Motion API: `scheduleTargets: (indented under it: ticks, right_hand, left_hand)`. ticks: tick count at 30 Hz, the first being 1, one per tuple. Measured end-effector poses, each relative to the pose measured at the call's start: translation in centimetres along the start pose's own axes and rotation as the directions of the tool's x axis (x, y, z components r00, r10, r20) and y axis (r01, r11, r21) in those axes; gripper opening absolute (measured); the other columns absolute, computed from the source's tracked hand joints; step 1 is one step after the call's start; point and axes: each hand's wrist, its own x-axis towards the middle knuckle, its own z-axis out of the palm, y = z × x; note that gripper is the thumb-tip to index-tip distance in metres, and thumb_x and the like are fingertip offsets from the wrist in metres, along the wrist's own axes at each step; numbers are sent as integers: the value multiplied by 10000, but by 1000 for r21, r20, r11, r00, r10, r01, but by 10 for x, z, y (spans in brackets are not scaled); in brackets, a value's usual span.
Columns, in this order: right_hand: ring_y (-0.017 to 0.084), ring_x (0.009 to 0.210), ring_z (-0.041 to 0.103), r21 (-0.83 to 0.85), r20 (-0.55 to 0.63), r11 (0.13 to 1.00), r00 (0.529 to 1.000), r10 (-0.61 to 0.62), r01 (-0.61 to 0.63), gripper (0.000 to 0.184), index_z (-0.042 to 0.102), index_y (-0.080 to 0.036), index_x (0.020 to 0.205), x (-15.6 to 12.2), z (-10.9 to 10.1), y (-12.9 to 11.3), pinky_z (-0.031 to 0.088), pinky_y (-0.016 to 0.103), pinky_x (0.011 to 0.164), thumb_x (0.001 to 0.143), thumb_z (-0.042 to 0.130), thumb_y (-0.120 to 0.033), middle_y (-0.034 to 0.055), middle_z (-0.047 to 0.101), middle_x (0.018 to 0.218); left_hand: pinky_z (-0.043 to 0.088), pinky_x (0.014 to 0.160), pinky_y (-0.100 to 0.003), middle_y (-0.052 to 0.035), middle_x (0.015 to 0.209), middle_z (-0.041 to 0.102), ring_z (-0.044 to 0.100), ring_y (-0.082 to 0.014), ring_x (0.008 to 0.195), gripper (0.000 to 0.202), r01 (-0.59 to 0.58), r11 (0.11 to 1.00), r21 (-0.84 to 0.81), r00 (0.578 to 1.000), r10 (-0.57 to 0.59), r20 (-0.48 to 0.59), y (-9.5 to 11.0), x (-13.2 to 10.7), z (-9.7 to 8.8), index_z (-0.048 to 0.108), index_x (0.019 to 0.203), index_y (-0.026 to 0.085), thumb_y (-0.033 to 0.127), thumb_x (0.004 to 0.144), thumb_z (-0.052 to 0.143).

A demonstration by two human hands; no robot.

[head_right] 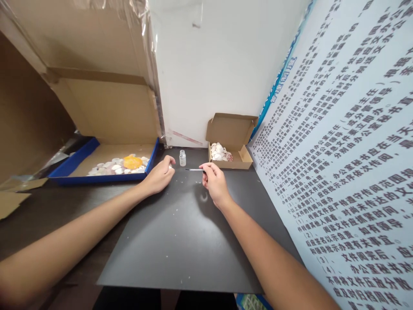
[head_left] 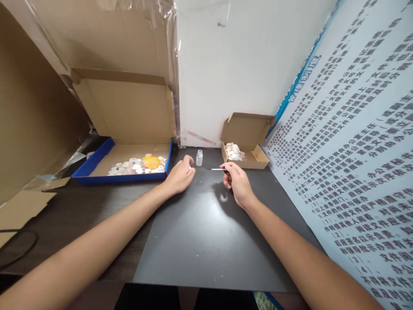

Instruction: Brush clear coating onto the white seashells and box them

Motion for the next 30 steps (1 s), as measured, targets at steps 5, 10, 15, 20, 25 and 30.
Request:
scheduleTargets:
  ticks: [5,10,15,20,25,30]
  right_hand:
    - [80,447,388,-54,21,994,996,-90,91,236,588,-206,836,-8,4,-1,269,212,429,793,586,-438,-74,433,550]
    - [88,500,407,-158,82,978,989,-125,137,200,588,-214,857,-16,7,0,310,221,484,848,544,-408,-61,437,586]
    - [103,520,421,-233,104,955,981,-161,181,189,585,-223,902,-20,7,3,333,241,513,887,517,-399,-54,447,604]
    - [115,551,439,-266,189,927,957,-218,264,160,577,-234,961,-25,8,4,357,256,535,921,505,-371,-44,460,655]
    - [123,556,440,-325,229,892,941,-249,316,144,571,-236,978,-26,8,4,364,267,547,930,502,-353,-38,467,664]
    - [130,555,437,-339,226,883,939,-260,326,157,571,-237,977,-25,7,5,356,274,545,925,508,-371,-38,459,657]
  left_hand:
    - [415,726,-289,4,842,478,475,-147,747,186,-82,946,-312,993,104,54,-4,-26,-12,425,1003,213,174,822,433]
    - [398,675,-266,15,812,498,464,-124,711,186,11,847,-532,989,68,130,-14,-28,-15,506,969,195,316,839,558]
    - [392,659,-257,36,755,493,464,-107,671,161,-9,814,-581,986,103,129,-17,-28,-22,543,934,204,318,836,601]
    - [421,657,-269,25,762,525,498,-114,680,181,40,789,-614,982,82,169,-10,-33,-24,573,950,198,338,842,607]
    - [466,678,-288,18,753,559,546,-112,661,233,130,731,-670,975,30,221,-4,-36,-23,550,961,182,378,852,611]
    - [492,721,-313,2,725,601,592,-133,690,206,208,679,-704,961,-6,277,-3,-37,-24,528,858,182,351,811,635]
